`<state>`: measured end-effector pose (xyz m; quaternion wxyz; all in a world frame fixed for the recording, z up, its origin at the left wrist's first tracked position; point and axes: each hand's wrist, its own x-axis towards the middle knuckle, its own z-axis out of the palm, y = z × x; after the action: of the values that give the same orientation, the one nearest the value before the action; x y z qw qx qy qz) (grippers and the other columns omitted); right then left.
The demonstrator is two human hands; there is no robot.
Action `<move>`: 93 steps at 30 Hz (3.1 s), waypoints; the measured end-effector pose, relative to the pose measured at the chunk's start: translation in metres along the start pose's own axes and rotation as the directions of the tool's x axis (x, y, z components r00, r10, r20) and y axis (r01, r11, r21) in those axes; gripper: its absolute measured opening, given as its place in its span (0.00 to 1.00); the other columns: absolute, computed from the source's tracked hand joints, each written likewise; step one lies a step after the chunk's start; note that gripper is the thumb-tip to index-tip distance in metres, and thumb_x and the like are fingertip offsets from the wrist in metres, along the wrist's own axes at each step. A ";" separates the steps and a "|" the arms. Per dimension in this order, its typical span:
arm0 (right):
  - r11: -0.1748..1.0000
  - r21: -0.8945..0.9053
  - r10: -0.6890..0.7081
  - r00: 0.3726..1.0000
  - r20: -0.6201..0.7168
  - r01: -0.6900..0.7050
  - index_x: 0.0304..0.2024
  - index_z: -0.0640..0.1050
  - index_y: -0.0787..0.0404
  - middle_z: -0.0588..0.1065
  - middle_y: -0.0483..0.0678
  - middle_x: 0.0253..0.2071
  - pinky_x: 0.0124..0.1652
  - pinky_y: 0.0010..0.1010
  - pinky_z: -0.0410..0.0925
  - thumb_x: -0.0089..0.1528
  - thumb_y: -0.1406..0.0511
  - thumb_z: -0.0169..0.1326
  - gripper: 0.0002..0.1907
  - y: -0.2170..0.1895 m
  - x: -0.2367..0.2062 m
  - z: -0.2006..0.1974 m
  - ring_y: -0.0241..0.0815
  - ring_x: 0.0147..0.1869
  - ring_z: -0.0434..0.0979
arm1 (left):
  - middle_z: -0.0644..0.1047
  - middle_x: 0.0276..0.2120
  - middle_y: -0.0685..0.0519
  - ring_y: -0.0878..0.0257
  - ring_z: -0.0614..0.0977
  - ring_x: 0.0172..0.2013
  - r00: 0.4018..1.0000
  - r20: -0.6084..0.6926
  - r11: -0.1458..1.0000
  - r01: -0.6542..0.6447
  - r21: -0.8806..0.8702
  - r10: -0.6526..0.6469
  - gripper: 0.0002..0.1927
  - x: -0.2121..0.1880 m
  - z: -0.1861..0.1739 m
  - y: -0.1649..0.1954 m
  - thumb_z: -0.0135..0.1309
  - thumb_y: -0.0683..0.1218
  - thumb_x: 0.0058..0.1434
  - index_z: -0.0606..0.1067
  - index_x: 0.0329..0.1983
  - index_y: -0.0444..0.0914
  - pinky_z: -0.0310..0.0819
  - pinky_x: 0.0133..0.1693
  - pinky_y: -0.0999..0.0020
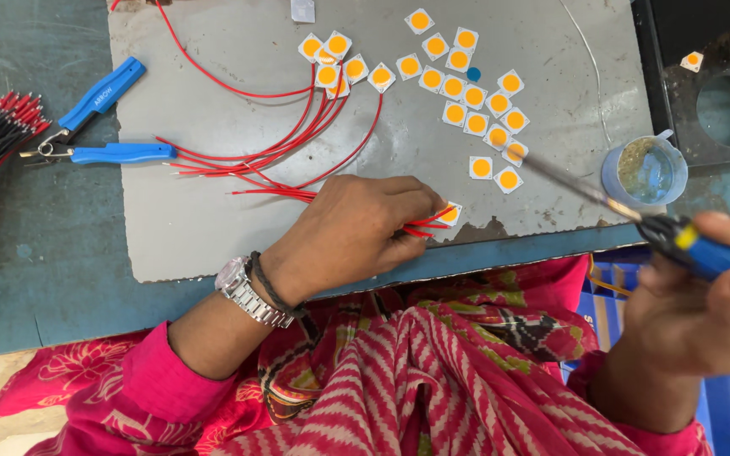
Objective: The person applies flux to red wires and then uses a soldering iron to attach the wires to small square LED modules on a workbench. The person handles the wires and LEDs one at a time, placing finished units aside.
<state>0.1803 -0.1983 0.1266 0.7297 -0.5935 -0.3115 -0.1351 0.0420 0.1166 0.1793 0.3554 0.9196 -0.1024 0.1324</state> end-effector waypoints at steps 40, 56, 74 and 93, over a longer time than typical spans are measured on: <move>0.948 -0.302 0.204 0.925 0.321 -0.105 0.40 0.78 0.69 0.77 0.52 0.34 0.36 0.19 0.70 0.62 0.67 0.60 0.09 -0.067 0.030 0.047 0.34 0.31 0.77 | 0.82 0.44 0.53 0.51 0.83 0.35 0.999 0.033 1.000 0.004 -0.018 -0.004 0.13 0.007 -0.005 0.002 0.59 0.42 0.54 0.80 0.43 0.35 0.76 0.35 0.57; 0.946 -0.321 0.184 0.890 0.417 -0.045 0.41 0.78 0.70 0.78 0.53 0.37 0.41 0.18 0.73 0.66 0.67 0.61 0.09 -0.065 0.035 0.041 0.35 0.35 0.80 | 0.81 0.43 0.54 0.50 0.83 0.35 0.998 0.064 1.000 0.018 -0.006 -0.017 0.13 0.007 -0.005 0.003 0.59 0.42 0.54 0.80 0.43 0.36 0.76 0.35 0.56; 0.984 0.030 0.161 0.956 0.246 -0.174 0.57 0.70 0.66 0.75 0.56 0.49 0.40 0.31 0.78 0.71 0.66 0.53 0.15 -0.032 0.036 0.066 0.45 0.46 0.85 | 0.81 0.44 0.55 0.52 0.83 0.35 0.999 0.038 1.000 0.000 0.003 0.000 0.12 0.002 -0.004 0.001 0.59 0.42 0.54 0.79 0.42 0.36 0.75 0.33 0.57; 0.845 -0.435 0.019 0.795 0.606 0.311 0.58 0.65 0.59 0.75 0.52 0.63 0.55 0.36 0.71 0.58 0.72 0.69 0.32 -0.021 0.032 0.136 0.43 0.48 0.80 | 0.72 0.52 0.38 0.45 0.76 0.46 0.841 -0.541 0.993 0.043 0.112 0.024 0.06 0.000 -0.010 -0.003 0.52 0.40 0.70 0.72 0.40 0.31 0.72 0.46 0.56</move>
<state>0.1529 -0.0693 0.1763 0.3979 -0.7509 -0.5209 -0.0805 0.0411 0.1254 0.1849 0.3148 0.8650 0.0145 0.3905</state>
